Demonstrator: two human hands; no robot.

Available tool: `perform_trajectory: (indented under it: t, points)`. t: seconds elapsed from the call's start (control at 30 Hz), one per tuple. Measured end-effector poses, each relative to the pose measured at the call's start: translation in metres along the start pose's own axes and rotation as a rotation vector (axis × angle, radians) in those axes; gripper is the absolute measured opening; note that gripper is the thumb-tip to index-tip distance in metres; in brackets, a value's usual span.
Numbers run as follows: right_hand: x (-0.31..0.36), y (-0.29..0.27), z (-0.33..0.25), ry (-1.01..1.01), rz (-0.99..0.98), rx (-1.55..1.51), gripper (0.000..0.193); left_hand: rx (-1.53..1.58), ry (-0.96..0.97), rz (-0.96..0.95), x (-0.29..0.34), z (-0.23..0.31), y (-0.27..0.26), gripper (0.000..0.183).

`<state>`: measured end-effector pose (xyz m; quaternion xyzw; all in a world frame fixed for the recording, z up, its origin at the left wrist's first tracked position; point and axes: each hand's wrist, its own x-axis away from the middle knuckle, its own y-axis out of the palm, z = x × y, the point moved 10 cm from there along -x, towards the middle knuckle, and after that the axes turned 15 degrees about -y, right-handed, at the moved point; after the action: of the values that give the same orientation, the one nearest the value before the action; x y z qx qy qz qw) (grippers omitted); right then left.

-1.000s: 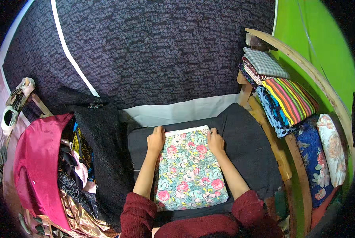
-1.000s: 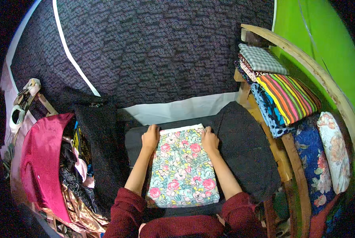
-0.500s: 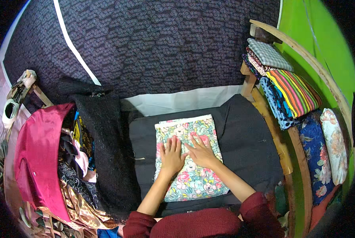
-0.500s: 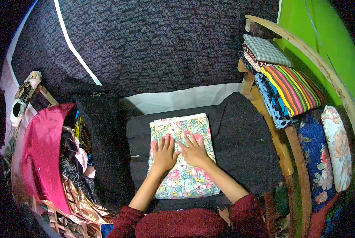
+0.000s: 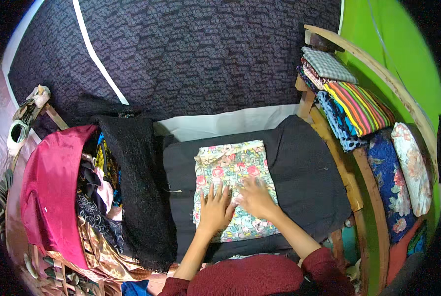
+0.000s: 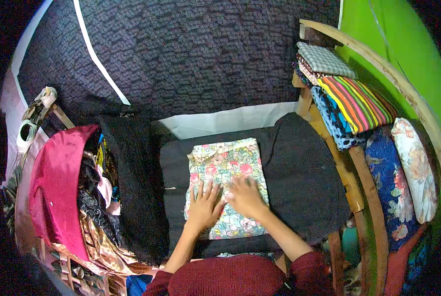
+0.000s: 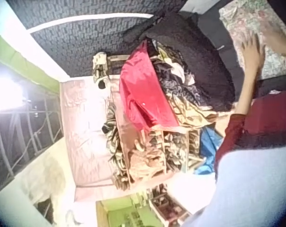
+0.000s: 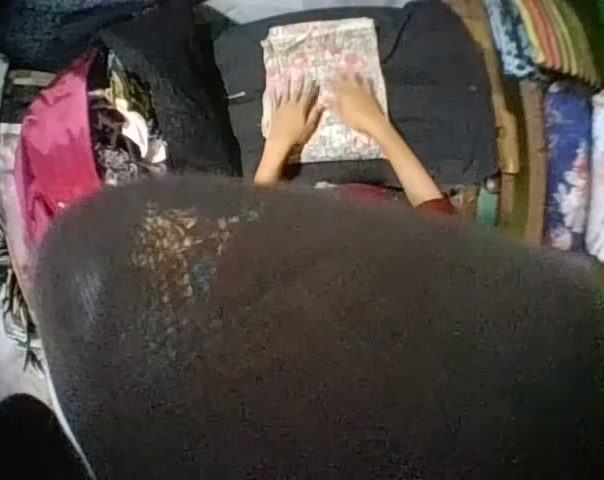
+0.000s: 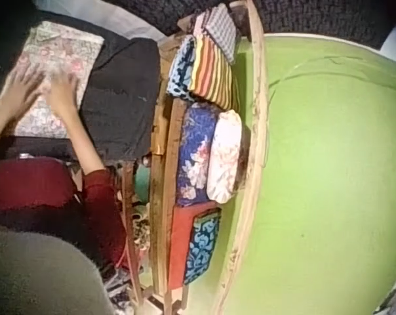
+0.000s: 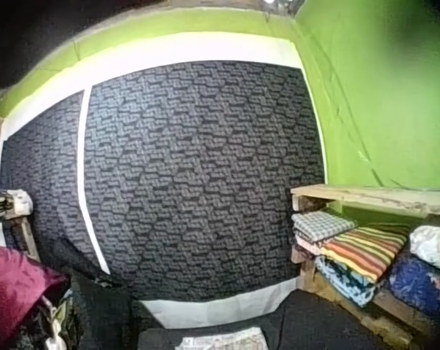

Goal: Folding various floral and striped fabrics and placing them on a shelf.

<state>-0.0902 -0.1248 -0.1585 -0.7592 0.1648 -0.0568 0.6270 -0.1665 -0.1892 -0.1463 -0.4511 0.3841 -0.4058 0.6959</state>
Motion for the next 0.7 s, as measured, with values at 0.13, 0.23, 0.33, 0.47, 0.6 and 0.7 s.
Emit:
perform_trajectory:
  t: [0.13,0.23,0.33,0.47,0.6,0.7]
  points:
    - [0.037,0.007,-0.023,-0.11,0.015,-0.119,0.053,0.131,-0.043,-0.012,0.014,-0.014,0.013,0.051]
    - [0.067,0.006,0.001,-0.041,-0.052,-0.08,0.058,0.129,-0.038,-0.005,0.015,-0.016,0.012,0.051]
    - [0.095,-0.005,0.024,0.203,-0.055,-0.091,0.057,0.103,-0.006,-0.084,0.026,-0.013,0.01,0.057]
    - [0.109,-0.04,0.022,0.328,0.38,-0.304,0.041,0.197,0.161,-0.308,0.053,0.038,-0.006,0.071]
    - [0.156,-0.048,0.033,0.63,0.547,-0.37,0.033,0.216,0.345,-0.299,0.067,0.075,0.01,0.081]
    - [0.167,-0.027,0.024,0.71,0.386,-0.591,0.035,0.175,0.349,-0.292,0.071,0.074,0.02,0.082]
